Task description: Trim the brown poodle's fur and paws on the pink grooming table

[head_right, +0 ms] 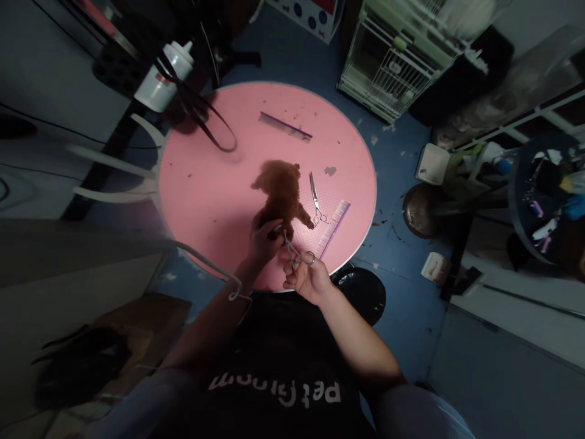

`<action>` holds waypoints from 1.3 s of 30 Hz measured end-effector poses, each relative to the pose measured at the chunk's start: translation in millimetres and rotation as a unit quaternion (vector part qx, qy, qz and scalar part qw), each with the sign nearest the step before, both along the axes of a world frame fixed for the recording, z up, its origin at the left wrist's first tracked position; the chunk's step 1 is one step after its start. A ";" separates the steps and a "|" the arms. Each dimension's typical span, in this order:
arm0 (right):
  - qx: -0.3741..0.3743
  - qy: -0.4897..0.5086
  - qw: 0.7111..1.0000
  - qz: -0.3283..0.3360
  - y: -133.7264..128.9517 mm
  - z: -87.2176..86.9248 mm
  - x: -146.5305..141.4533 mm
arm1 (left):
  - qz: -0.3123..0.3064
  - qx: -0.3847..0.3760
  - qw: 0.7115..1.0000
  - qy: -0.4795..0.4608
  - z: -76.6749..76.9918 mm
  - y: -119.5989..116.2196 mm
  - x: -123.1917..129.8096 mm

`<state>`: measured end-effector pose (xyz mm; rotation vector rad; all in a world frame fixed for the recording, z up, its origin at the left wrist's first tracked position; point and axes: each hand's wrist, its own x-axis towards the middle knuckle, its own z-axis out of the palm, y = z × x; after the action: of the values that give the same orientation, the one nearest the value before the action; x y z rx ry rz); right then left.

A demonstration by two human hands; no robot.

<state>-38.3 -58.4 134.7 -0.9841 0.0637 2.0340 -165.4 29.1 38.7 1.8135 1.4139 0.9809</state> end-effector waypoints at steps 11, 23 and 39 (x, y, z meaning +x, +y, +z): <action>0.021 -0.037 0.999 0.018 -9.6 5.1 -0.3 | 0.007 -0.018 1.000 -0.013 -0.5 -0.7 0.4; -0.021 -0.026 0.999 0.004 -1.0 -1.9 2.8 | 0.010 0.034 0.999 -0.011 -1.9 -2.2 3.0; 0.018 -0.026 0.999 0.022 -5.9 1.5 8.4 | 0.009 -0.001 1.000 -0.009 1.4 -1.2 3.6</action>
<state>-29.9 -64.3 136.2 -1.0228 -0.0231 2.0405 -161.7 27.9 40.1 1.7894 1.4222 1.0029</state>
